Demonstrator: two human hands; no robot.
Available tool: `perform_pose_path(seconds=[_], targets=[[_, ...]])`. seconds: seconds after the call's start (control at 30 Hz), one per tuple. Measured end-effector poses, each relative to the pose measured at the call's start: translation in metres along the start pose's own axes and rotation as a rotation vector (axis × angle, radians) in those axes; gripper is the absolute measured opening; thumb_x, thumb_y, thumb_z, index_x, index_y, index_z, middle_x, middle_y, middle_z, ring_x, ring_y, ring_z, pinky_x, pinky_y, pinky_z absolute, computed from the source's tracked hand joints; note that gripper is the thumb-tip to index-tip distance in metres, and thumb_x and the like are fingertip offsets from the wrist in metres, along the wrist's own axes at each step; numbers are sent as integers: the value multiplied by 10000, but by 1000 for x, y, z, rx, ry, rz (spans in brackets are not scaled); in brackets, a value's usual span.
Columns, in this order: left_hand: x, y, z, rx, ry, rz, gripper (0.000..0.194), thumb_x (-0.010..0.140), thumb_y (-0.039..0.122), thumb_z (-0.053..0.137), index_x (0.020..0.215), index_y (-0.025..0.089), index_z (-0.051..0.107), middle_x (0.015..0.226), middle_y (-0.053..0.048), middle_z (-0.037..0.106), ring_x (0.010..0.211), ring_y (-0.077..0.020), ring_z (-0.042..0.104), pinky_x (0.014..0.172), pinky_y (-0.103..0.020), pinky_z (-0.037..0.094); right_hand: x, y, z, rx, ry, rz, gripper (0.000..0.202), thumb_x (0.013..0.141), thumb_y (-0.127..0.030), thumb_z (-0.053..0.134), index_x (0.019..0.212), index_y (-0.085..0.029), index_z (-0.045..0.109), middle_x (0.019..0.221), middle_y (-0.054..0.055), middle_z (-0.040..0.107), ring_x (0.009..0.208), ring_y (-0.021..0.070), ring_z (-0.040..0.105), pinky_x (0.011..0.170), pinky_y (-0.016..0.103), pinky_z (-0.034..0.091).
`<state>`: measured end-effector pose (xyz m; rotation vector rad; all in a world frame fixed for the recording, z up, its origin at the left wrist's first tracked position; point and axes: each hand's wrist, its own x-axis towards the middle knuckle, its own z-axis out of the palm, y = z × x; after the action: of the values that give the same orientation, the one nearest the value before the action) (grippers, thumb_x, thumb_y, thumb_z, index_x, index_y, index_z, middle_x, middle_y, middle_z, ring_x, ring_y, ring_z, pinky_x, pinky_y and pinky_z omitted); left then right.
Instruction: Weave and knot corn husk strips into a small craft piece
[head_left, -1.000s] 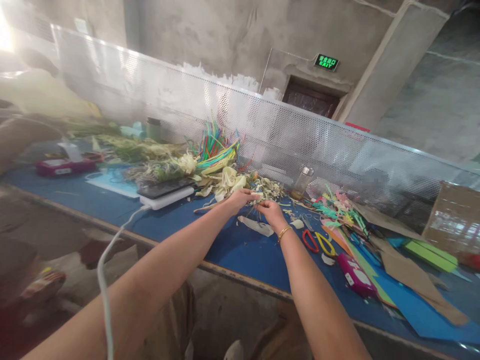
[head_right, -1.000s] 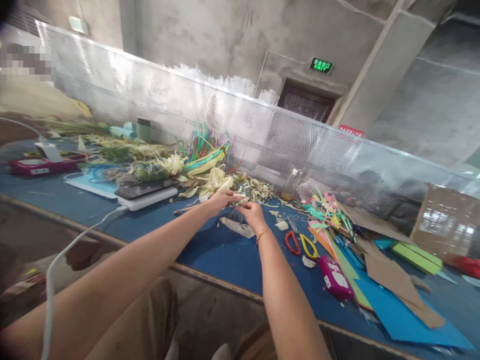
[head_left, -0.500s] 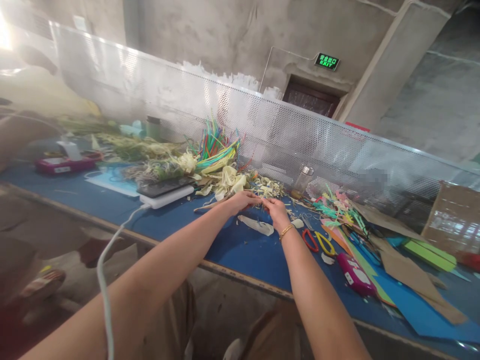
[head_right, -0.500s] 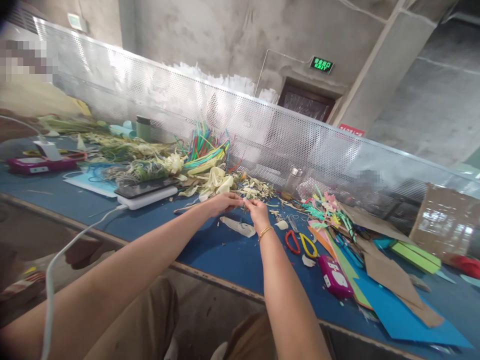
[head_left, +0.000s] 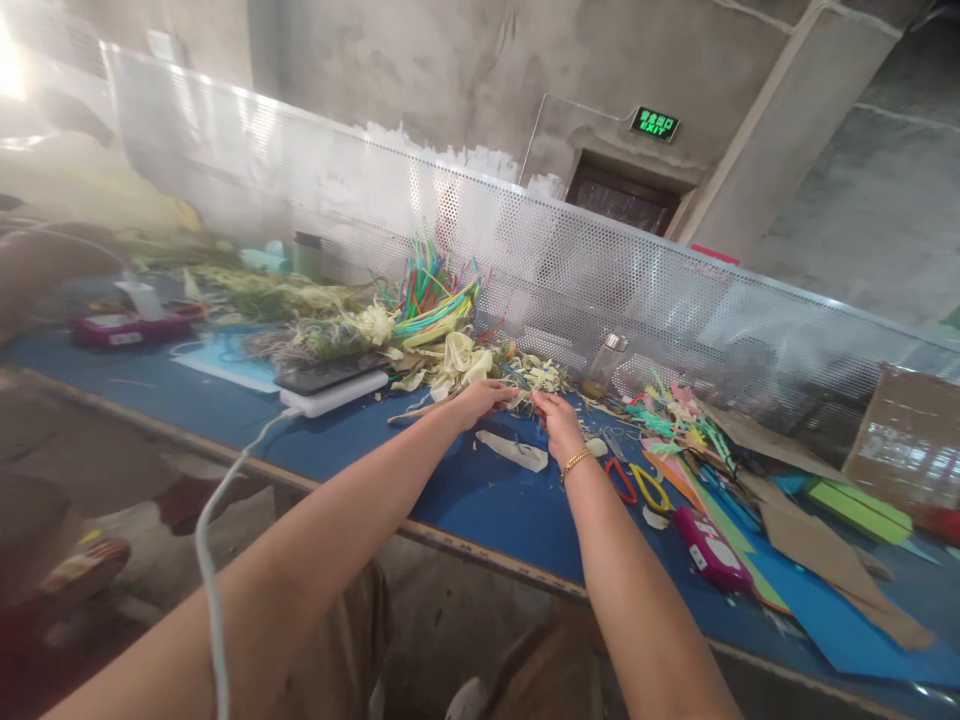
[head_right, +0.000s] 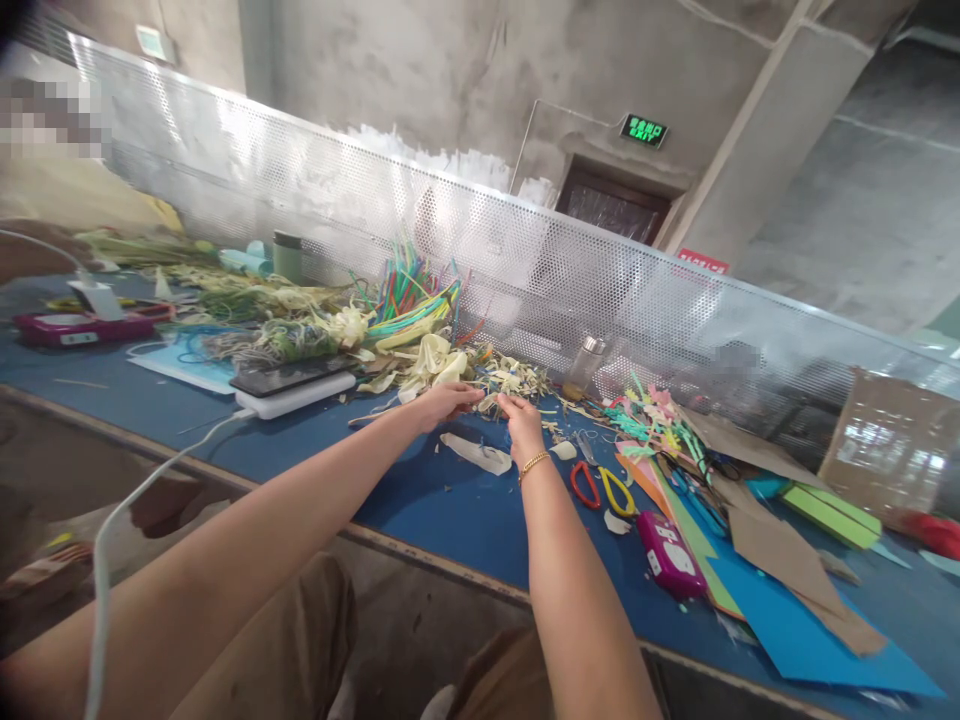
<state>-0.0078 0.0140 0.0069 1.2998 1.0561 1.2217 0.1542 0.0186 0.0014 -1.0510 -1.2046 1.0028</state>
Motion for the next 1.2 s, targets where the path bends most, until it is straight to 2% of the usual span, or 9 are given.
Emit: perform_pose_path(seconds=[0.2,0.3,0.47,0.87,1.03,1.2], targets=[[-3,-1,2,71,-130,18,407,490,449,829,629,136,609,523,14,492,453,-61,351,435,-241,190,-2,5,5,-56,-79,-11,364,534,-480,786,709,-169,715,626,5,631,595,116,484,536,245,338],[-4,0,1,75,-123,21,397,498,437,824,617,135,594,522,14,492,442,-52,329,435,-246,179,-1,8,6,-48,-118,5,385,528,-486,785,734,-168,717,611,-3,618,566,104,462,519,240,314],[-5,3,-1,78,-86,34,382,521,424,807,603,150,555,525,18,484,459,-57,346,442,-238,207,1,7,4,-19,-127,50,404,496,-426,798,802,-175,714,663,-3,646,575,98,488,541,232,340],[-6,4,-1,65,-61,36,289,569,357,767,600,153,565,541,2,501,485,-74,370,456,-238,231,0,6,5,-144,-135,-34,265,567,-397,711,632,-160,612,548,-27,545,556,93,419,548,239,316],[-8,7,0,47,-80,8,314,542,362,798,647,150,591,567,-1,534,503,-79,415,459,-227,252,1,8,4,-157,-154,-46,280,576,-419,697,614,-166,583,527,-44,502,542,91,389,547,248,291],[-9,10,3,-12,-97,-32,308,560,350,783,732,140,637,702,-33,615,583,-98,516,472,-210,293,0,8,4,-154,-165,-62,320,570,-448,705,673,-158,617,548,-42,520,547,91,393,562,244,298]])
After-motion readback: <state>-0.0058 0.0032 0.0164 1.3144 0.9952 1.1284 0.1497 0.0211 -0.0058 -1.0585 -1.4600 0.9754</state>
